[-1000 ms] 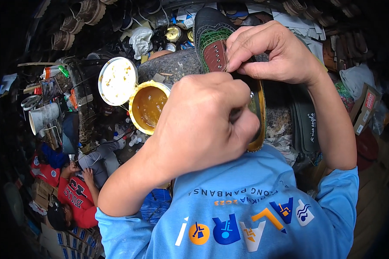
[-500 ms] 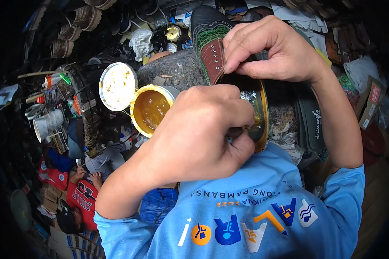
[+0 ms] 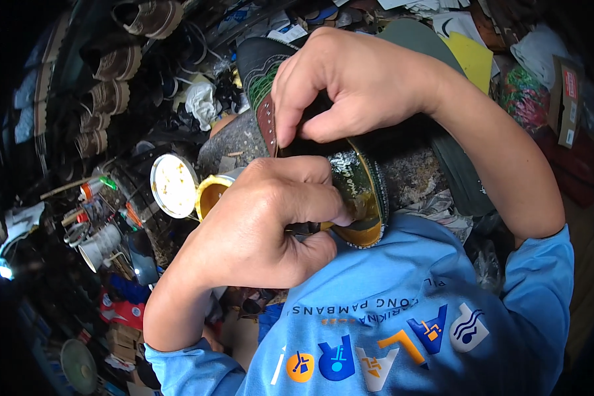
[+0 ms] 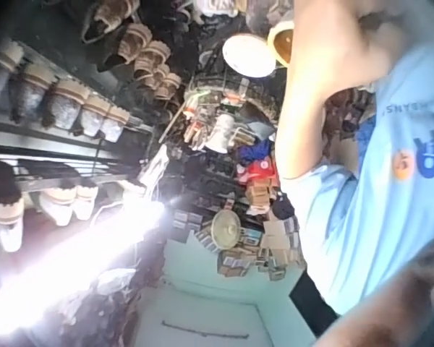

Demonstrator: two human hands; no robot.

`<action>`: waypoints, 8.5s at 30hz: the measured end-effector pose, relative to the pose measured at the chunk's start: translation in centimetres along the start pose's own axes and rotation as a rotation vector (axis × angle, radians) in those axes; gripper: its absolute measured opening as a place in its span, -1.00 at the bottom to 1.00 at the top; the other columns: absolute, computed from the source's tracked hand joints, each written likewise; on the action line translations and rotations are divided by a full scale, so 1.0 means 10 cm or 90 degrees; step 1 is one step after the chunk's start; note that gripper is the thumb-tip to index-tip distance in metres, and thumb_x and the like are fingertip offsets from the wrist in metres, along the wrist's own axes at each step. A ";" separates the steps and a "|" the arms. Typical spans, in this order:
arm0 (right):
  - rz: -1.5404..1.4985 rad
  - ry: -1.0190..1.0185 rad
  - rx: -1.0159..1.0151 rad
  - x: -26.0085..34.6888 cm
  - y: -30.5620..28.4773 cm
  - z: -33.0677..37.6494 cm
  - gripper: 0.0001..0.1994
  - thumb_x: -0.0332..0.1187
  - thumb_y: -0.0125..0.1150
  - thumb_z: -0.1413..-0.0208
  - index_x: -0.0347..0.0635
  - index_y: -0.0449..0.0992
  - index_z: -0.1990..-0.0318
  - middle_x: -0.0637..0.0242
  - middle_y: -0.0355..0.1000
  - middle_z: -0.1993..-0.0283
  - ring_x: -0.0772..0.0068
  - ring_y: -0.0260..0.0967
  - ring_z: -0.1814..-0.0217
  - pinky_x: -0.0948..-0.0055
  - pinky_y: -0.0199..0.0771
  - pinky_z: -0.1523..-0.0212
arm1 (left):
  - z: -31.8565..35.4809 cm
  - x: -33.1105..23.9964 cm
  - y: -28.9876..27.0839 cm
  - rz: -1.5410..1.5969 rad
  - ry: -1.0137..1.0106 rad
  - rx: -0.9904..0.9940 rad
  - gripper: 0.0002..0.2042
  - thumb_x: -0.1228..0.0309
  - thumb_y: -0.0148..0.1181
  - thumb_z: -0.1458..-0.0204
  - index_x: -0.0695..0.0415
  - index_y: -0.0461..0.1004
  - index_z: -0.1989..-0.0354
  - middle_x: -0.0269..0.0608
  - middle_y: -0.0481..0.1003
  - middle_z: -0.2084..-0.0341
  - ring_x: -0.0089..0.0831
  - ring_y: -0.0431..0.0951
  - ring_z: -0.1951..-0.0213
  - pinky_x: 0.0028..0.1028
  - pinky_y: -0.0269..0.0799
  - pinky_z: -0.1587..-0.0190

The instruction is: Applying adhesive to the interior of a shoe and inserting a matching insole.

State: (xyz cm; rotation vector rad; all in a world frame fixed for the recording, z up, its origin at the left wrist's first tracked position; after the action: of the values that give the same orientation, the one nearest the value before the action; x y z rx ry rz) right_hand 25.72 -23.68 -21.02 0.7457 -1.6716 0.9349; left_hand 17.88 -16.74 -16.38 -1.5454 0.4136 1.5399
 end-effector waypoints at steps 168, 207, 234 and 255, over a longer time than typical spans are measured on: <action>-0.100 0.042 0.066 -0.02 0.00 -0.04 -0.79 -0.59 0.34 -0.03 -0.31 0.75 0.16 0.20 0.67 0.13 0.40 0.58 0.02 0.42 0.54 -0.10 | 0.23 -0.28 -0.18 -0.170 0.049 -0.170 -0.77 0.66 0.34 0.25 0.25 0.66 0.32 -0.15 0.44 0.50 -0.21 0.56 0.45 -0.30 0.44 0.45; -0.106 0.085 0.065 -0.11 0.00 -0.01 -0.79 -0.55 0.44 -0.01 -0.25 0.77 0.15 0.19 0.66 0.17 0.29 0.55 0.01 0.32 0.51 -0.13 | 0.50 -0.52 0.25 -0.256 0.027 -0.242 -0.69 0.53 0.37 0.36 0.25 0.62 0.32 -0.06 0.39 0.40 -0.16 0.51 0.43 -0.28 0.43 0.43; 0.203 -0.327 -0.485 0.99 -0.09 0.51 -0.80 -0.71 0.34 0.23 -0.23 0.68 0.41 0.20 0.66 0.25 0.16 0.59 0.10 0.18 0.59 -0.07 | 0.95 0.02 0.83 -0.123 0.095 -0.481 -0.02 0.48 0.69 0.20 -0.11 0.13 -0.38 0.42 -0.17 -0.50 0.41 0.23 -0.43 0.15 0.35 -0.36; 0.414 -0.649 -0.066 3.54 0.61 0.80 -0.67 -0.33 0.35 -0.07 -0.29 0.66 0.02 0.01 0.61 0.03 -0.03 0.59 -0.05 -0.06 0.66 -0.13 | 2.39 -1.17 -0.50 -0.558 0.306 -0.957 -0.10 0.42 0.63 0.18 -0.05 -0.01 -0.20 0.12 0.06 -0.28 0.03 0.29 -0.29 -0.08 0.40 -0.30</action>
State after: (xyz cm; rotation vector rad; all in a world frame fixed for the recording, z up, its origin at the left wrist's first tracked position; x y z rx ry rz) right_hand 7.15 -28.52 10.33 0.6449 -2.9575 0.9340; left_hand 4.76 0.16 0.14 -2.6184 -1.3464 0.5843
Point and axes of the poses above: each hand's wrist, its own z-axis away from the middle knuckle, its own y-axis out of the palm, x = y × z, the point moved 8 cm from there along -z, towards the middle knuckle
